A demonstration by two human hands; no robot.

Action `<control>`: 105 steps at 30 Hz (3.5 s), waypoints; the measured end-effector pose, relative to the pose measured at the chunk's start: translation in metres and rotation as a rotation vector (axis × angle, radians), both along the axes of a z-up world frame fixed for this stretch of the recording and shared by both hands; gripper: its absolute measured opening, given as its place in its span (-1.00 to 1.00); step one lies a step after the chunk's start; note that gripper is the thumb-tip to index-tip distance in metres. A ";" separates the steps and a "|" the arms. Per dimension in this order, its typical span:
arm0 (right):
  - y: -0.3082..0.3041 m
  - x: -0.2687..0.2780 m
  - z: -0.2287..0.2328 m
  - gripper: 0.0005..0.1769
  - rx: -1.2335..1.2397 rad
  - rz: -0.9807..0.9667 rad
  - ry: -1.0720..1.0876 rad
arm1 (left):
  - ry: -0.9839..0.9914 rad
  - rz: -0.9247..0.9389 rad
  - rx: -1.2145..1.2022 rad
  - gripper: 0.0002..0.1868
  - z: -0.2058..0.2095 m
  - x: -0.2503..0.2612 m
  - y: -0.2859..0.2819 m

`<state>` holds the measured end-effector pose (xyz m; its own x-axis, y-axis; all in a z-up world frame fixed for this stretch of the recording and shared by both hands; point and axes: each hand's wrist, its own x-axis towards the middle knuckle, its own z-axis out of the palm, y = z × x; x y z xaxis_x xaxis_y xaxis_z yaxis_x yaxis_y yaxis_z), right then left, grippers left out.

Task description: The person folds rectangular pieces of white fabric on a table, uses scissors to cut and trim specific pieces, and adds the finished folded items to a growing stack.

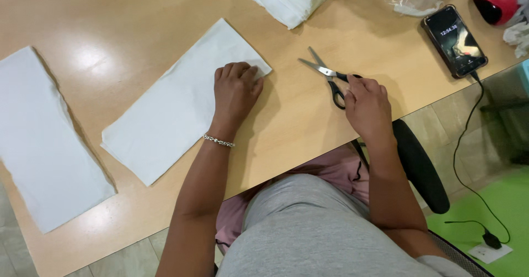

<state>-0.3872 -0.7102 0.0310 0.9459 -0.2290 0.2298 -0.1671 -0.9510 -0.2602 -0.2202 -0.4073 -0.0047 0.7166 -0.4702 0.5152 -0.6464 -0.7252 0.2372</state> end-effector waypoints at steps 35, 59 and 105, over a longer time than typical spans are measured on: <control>0.112 0.016 0.008 -0.38 1.757 0.179 0.393 | 0.609 -0.043 -0.513 -0.80 0.016 0.009 0.005; 0.117 0.016 0.005 -0.42 1.776 0.101 0.408 | 0.704 -0.011 -0.657 -0.80 0.022 0.010 0.007; 0.118 0.030 0.000 -0.18 2.040 0.046 0.347 | -0.295 -0.170 -0.293 -0.93 0.018 -0.010 -0.026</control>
<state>-0.3575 -0.5918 0.0314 0.8956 0.1519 -0.4182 -0.4206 0.5954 -0.6845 -0.2300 -0.4331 0.0133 0.4439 -0.3723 0.8150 -0.8214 -0.5325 0.2042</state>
